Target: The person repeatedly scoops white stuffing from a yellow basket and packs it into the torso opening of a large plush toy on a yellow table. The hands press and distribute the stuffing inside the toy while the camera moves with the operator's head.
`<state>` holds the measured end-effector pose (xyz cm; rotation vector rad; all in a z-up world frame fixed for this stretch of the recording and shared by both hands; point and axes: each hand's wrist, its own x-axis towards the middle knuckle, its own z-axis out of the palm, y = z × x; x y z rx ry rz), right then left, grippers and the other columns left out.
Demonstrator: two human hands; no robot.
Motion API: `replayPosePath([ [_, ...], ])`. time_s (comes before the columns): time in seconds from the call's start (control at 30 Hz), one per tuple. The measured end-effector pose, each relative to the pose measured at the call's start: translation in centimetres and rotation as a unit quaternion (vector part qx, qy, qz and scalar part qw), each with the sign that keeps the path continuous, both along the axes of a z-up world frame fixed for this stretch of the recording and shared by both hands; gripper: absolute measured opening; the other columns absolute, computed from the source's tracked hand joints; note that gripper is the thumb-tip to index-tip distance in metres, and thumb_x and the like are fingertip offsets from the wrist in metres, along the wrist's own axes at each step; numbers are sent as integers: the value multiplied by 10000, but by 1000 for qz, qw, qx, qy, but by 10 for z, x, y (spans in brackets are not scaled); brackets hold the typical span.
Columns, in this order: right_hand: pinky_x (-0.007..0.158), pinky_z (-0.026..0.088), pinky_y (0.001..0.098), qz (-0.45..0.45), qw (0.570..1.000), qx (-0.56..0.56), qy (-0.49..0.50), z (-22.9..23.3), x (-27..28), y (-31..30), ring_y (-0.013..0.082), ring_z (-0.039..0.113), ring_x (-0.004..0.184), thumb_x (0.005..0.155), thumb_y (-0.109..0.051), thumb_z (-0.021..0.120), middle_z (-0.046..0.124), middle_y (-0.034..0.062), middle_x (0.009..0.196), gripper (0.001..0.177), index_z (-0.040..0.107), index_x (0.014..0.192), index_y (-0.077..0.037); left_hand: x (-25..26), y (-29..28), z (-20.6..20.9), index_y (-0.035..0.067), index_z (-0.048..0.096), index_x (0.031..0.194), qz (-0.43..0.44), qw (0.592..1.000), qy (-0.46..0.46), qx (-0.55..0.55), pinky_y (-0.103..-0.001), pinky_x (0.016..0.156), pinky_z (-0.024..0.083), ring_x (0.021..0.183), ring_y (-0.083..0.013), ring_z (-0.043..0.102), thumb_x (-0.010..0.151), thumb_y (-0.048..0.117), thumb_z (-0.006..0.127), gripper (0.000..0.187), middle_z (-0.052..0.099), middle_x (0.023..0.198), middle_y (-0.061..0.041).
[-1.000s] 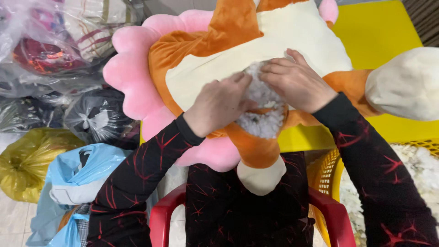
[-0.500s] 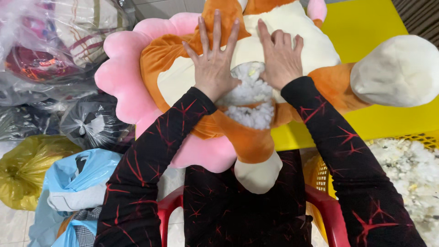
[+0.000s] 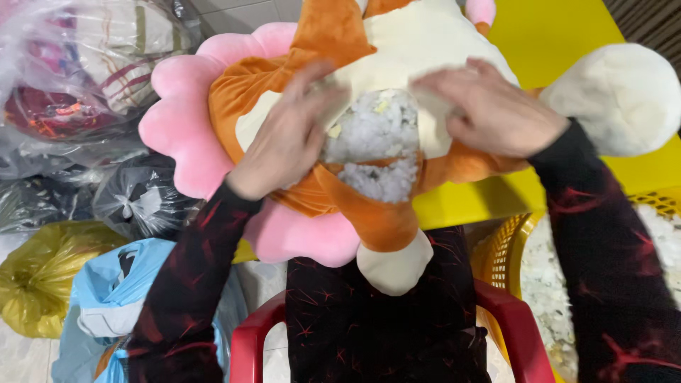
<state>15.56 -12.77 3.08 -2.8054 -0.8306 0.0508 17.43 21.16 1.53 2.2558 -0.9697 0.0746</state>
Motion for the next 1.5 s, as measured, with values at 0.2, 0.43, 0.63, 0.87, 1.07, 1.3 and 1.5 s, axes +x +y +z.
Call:
replayPosePath([
  [0.2, 1055, 129, 834, 183, 971, -62, -138, -45, -15, 19, 298, 363, 1453, 521, -489, 815, 453, 180, 1563, 1202, 377, 1537, -19, -40, -6, 5, 35, 212, 1607, -146, 975, 3, 168, -798, 1059, 29, 1530, -416, 122, 584, 257, 885, 1244, 176, 1650, -233],
  [0.43, 1224, 101, 763, 129, 943, -307, 18, -51, 19, 32, 235, 677, 1135, 841, -289, 717, 753, 92, 1016, 247, 774, 1002, -111, -18, -35, -24, 125, 363, 1530, -70, 961, -43, 264, -798, 1112, 35, 1526, -282, 247, 683, 245, 826, 973, 334, 1614, -121],
  [0.63, 1212, 138, 694, 96, 917, -376, 89, -32, 8, 37, 281, 720, 965, 739, -599, 788, 733, 95, 878, 535, 782, 892, -86, -6, -33, -47, 11, 558, 1376, -31, 942, -54, 331, -746, 1191, 37, 1490, -228, 364, 711, 229, 711, 716, 502, 1520, -153],
  [0.87, 1104, 177, 758, 171, 954, -237, -71, -16, -17, 29, 284, 559, 1255, 623, -443, 795, 693, 130, 1128, 671, 724, 1135, -16, -17, -24, -6, -12, 571, 1372, -84, 963, 1, 254, -813, 1106, 77, 1456, -341, 380, 693, 188, 724, 725, 501, 1468, -231],
  [1.07, 1218, 339, 660, 60, 998, 21, -15, -4, -10, 15, 293, 468, 1391, 874, -272, 719, 584, 115, 1395, 501, 596, 1339, -132, -20, -9, 33, 93, 634, 1339, 4, 992, 52, 113, -428, 1131, 444, 1329, -287, 535, 886, 122, 600, 455, 613, 1425, -105],
  [1.3, 1002, 189, 794, -135, 984, -21, -114, -29, 45, 76, 468, 203, 1494, 520, -281, 965, 282, 249, 1596, 1284, 219, 1558, -155, 41, -71, -8, 58, 598, 1316, 107, 945, -290, 109, -811, 1020, 229, 1450, -439, 204, 542, 345, 902, 880, 367, 1537, -235],
  [1.5, 982, 460, 557, -168, 959, -19, -229, -77, 86, 70, 374, 556, 1171, 754, -101, 775, 606, 180, 1173, 948, 367, 1609, -67, 90, -79, -40, 97, 595, 1166, 164, 899, -351, 203, -643, 934, 426, 1367, -404, 374, 615, 146, 798, 589, 478, 1432, -174],
])
